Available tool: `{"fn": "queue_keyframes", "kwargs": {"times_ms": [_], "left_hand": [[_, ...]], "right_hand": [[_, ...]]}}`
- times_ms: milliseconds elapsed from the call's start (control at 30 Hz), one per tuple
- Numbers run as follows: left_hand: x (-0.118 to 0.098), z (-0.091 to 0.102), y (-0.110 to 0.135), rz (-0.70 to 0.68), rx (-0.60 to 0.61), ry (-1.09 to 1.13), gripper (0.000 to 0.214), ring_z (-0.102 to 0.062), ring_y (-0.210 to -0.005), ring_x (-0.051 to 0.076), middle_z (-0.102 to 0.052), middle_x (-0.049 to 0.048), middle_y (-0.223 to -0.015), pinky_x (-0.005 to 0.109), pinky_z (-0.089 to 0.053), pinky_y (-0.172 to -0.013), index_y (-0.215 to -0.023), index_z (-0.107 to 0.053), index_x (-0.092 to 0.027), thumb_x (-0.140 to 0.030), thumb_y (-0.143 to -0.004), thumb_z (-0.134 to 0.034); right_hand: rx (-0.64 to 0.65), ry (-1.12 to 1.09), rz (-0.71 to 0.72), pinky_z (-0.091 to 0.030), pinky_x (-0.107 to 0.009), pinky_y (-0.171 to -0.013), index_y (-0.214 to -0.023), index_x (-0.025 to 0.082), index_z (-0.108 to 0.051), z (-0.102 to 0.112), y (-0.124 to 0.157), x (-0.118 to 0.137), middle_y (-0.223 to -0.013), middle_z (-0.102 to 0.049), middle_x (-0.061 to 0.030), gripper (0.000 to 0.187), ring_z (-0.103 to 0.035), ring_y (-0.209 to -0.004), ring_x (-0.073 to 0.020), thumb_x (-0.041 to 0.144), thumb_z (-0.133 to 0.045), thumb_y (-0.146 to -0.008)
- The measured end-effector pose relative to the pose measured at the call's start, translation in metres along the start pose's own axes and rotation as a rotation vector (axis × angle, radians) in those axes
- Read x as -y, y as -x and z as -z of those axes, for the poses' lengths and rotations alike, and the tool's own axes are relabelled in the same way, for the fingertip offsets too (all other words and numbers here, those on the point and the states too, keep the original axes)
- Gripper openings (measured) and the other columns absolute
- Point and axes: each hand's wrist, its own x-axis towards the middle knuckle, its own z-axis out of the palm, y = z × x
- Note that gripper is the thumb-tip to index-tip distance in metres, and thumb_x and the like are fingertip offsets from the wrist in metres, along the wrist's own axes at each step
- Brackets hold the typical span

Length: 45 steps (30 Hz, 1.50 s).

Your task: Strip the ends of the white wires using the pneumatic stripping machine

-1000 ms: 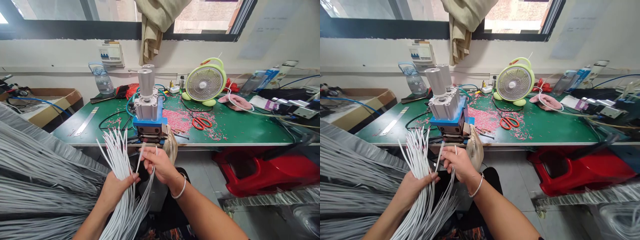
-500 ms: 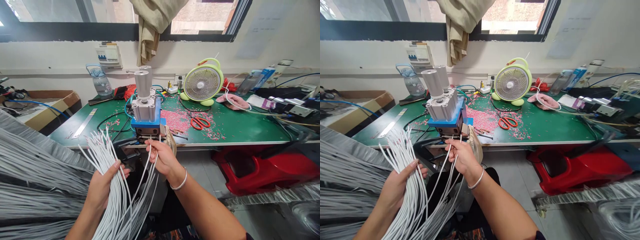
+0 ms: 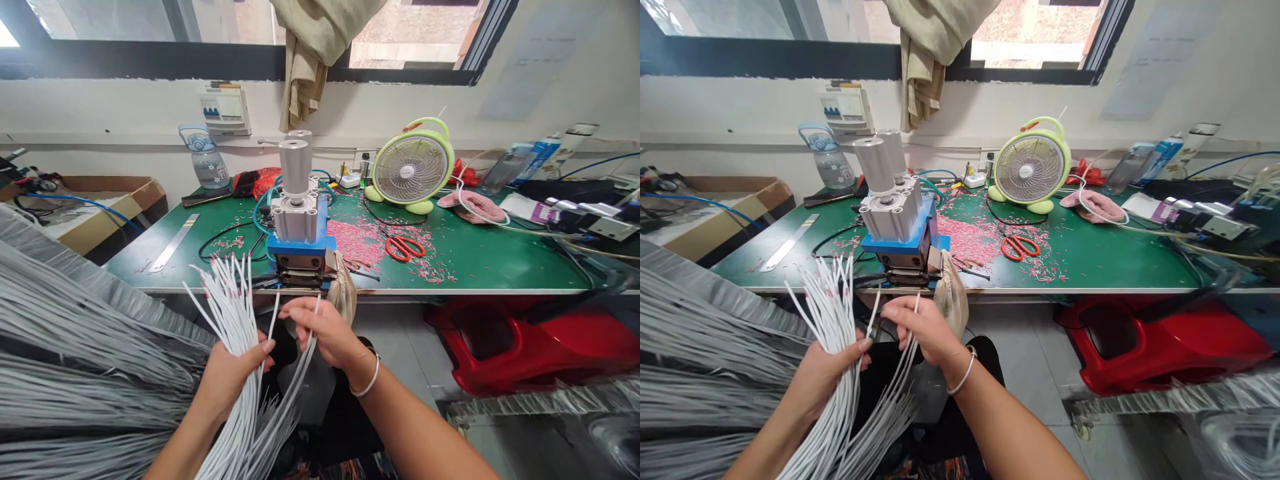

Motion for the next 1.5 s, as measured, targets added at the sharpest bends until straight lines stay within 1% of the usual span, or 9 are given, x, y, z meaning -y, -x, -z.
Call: {"fn": "queue_keyframes", "kwargs": {"times_ms": [167, 433, 567, 733, 900, 1033, 1233, 1367, 1500], "left_hand": [[-0.004, -0.002, 0.0, -0.056, 0.063, -0.063, 0.024, -0.059, -0.059, 0.014, -0.063, 0.0013, -0.062, 0.026, -0.048, -0.062, -0.073, -0.059, -0.011, -0.024, -0.057, -0.071], [-0.036, 0.002, -0.004, -0.022, -0.189, 0.284, 0.024, -0.061, -0.051, 0.014, -0.063, 0.001, -0.059, 0.029, -0.052, -0.055, -0.089, -0.058, -0.015, -0.02, -0.066, -0.062], [-0.036, 0.003, -0.003, -0.063, -0.146, 0.346, 0.028, -0.061, -0.052, 0.015, -0.062, -0.0005, -0.057, 0.031, -0.053, -0.055, -0.098, -0.055, -0.019, -0.023, -0.071, -0.057], [-0.024, 0.002, -0.002, 0.099, -0.192, 0.346, 0.019, -0.063, -0.06, 0.016, -0.065, 0.0027, -0.067, 0.033, -0.053, -0.063, -0.08, -0.055, -0.015, -0.017, -0.063, -0.065], [-0.015, 0.0, -0.001, 0.08, -0.045, 0.253, 0.029, -0.061, -0.061, 0.014, -0.062, -0.001, -0.064, 0.028, -0.05, -0.062, -0.073, -0.052, -0.016, -0.017, -0.053, -0.073], [-0.007, 0.0, -0.002, -0.048, 0.034, 0.048, 0.032, -0.054, -0.051, 0.012, -0.058, -0.0031, -0.053, 0.022, -0.042, -0.052, -0.061, -0.043, -0.017, -0.019, -0.05, -0.073], [0.009, 0.005, 0.0, -0.115, 0.088, -0.386, 0.026, -0.055, -0.053, 0.015, -0.061, 0.0006, -0.056, 0.026, -0.041, -0.055, -0.064, -0.052, -0.016, -0.026, -0.052, -0.073], [0.007, 0.005, 0.003, -0.036, 0.066, -0.097, 0.03, -0.061, -0.061, 0.018, -0.064, 0.003, -0.064, 0.03, -0.047, -0.063, -0.078, -0.056, -0.013, -0.027, -0.056, -0.071], [-0.01, 0.004, 0.004, 0.04, -0.086, 0.215, 0.033, -0.064, -0.065, 0.02, -0.066, 0.0035, -0.066, 0.035, -0.051, -0.066, -0.087, -0.054, -0.014, -0.026, -0.061, -0.068]], "right_hand": [[-0.072, 0.049, 0.0, -0.015, -0.018, -0.034, -0.069, 0.009, -0.062, -0.01, -0.006, 0.0, -0.057, -0.056, -0.0007, 0.033, -0.03, -0.033, -0.0003, 0.042, -0.057, -0.071], [-0.222, -0.301, -0.039, -0.016, -0.017, -0.032, -0.073, 0.012, -0.06, -0.003, -0.019, 0.024, -0.053, -0.05, 0.0033, 0.028, -0.034, -0.032, -0.0007, 0.039, -0.06, -0.068], [-0.231, -0.245, 0.009, -0.016, -0.017, -0.031, -0.072, 0.011, -0.059, 0.0, -0.02, 0.019, -0.055, -0.051, 0.0023, 0.028, -0.037, -0.033, -0.0014, 0.039, -0.06, -0.069], [-0.166, -0.102, 0.06, -0.019, -0.015, -0.032, -0.074, 0.012, -0.061, 0.007, -0.013, 0.008, -0.058, -0.052, 0.0015, 0.029, -0.037, -0.034, -0.0012, 0.04, -0.057, -0.073], [0.016, 0.059, 0.024, -0.03, -0.016, -0.039, -0.07, 0.01, -0.063, 0.005, 0.0, 0.006, -0.061, -0.056, -0.0018, 0.029, -0.043, -0.042, -0.0034, 0.038, -0.057, -0.073], [-0.029, -0.051, 0.054, -0.04, -0.018, -0.05, -0.072, 0.01, -0.063, 0.001, 0.0, 0.001, -0.06, -0.056, -0.0017, 0.024, -0.049, -0.051, -0.0062, 0.034, -0.06, -0.071], [-0.114, -0.042, 0.002, -0.037, -0.015, -0.036, -0.076, 0.009, -0.062, -0.008, -0.005, -0.002, -0.073, -0.061, -0.0064, 0.031, -0.05, -0.045, -0.006, 0.039, -0.061, -0.068], [-0.171, -0.214, -0.01, -0.036, -0.015, -0.033, -0.071, 0.01, -0.059, -0.012, -0.009, 0.005, -0.06, -0.058, -0.0016, 0.027, -0.048, -0.038, -0.0055, 0.037, -0.064, -0.065], [-0.238, -0.442, -0.05, -0.039, -0.016, -0.033, -0.073, 0.011, -0.058, -0.009, -0.016, 0.016, -0.057, -0.057, -0.0001, 0.02, -0.048, -0.037, -0.0057, 0.029, -0.063, -0.066]]}}
